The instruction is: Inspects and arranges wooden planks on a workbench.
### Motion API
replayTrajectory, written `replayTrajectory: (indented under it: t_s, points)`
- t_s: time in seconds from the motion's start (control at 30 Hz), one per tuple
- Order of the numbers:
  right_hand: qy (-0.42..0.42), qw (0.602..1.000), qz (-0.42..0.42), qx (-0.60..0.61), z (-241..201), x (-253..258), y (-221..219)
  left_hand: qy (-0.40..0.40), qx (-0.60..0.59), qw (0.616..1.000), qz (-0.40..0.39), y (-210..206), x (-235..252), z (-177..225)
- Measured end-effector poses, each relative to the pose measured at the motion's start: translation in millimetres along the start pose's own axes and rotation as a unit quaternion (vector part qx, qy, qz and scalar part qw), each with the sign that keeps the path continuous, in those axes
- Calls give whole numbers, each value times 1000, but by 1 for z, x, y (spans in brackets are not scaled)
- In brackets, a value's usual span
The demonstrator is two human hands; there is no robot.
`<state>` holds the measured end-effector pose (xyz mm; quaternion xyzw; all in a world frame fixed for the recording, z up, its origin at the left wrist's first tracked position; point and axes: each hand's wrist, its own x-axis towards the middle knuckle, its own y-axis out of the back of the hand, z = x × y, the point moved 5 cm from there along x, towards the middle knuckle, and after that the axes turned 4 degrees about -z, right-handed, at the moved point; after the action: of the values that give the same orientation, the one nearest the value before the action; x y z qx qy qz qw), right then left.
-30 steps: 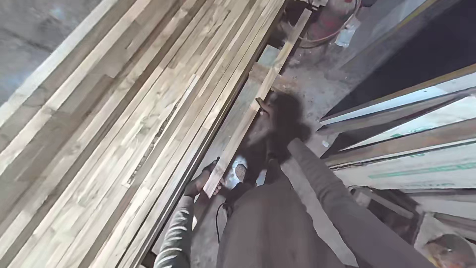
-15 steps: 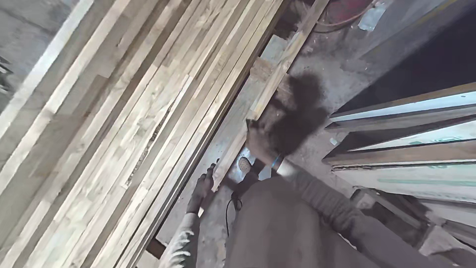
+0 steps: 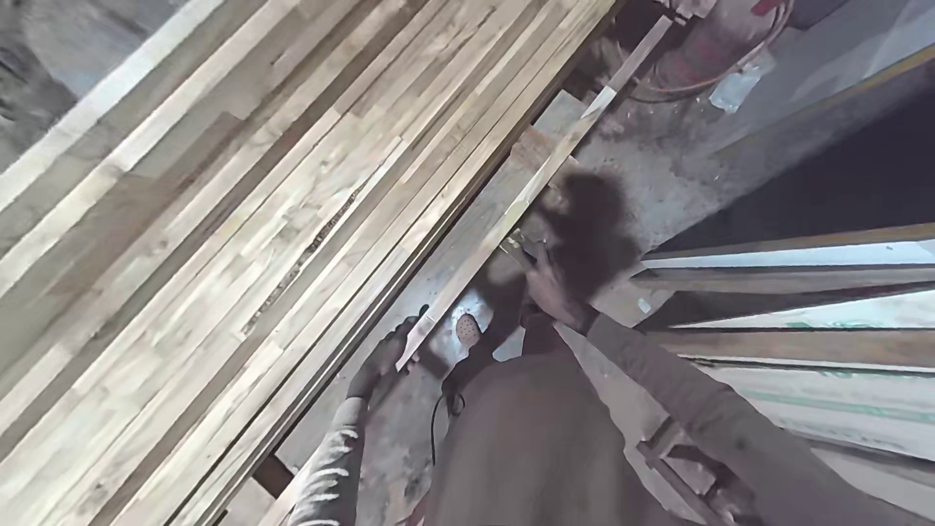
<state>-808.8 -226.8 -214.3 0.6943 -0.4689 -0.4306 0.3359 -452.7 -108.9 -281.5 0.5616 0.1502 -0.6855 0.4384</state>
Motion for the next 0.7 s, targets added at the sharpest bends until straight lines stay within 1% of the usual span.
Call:
replayTrajectory:
  t_s: [0.03,0.07,0.1,0.13,0.2,0.23,0.3,0.33,0.4,0.43,0.47,0.5,0.53,0.57,0.6,0.63,0.67,0.7]
  points:
    - [-36,999,17,17,1,5,18,11,15,1000,20,-1,-2,0]
    - [-73,995,59,29,4,19,41,30,29,997,64,0,-3,-1]
    - [-109,991,79,29,7,34,68,46,50,993,97,-1,-7,-2]
    - [-123,989,76,22,9,45,89,57,73,988,121,-7,-11,-5]
    - [-149,989,5,14,-3,53,108,65,92,984,137,-14,-18,-5]
    - [-164,986,-23,36,-20,48,104,63,92,983,145,-12,-16,-2]
    - [-151,985,-57,69,-49,28,60,60,92,982,154,-6,-11,0]
    - [-132,986,-81,65,-62,16,35,61,93,982,153,-5,-11,1]
    - [-92,982,-155,53,-77,-11,1,54,102,982,148,-6,-14,4]
    - [-78,978,-180,67,-77,-17,-3,29,123,976,177,-4,-16,9]
    - [-65,979,-174,83,-70,-14,1,-12,149,960,238,-3,-18,16]
    - [-55,985,-133,95,-61,-8,11,-61,177,931,313,-7,-20,21]
    - [-45,991,-65,105,-49,0,24,-96,201,902,370,-14,-21,20]
    - [-31,994,5,108,-37,13,37,-106,215,887,395,-17,-21,19]
    - [-30,992,36,118,-28,26,51,-100,221,890,387,-13,-20,19]
    - [-20,992,48,117,-19,37,59,-87,218,908,348,-9,-18,18]
    - [6,993,59,104,-7,46,58,-72,210,929,296,-5,-17,18]
    - [33,993,72,82,1,57,49,-65,209,943,252,0,-15,19]
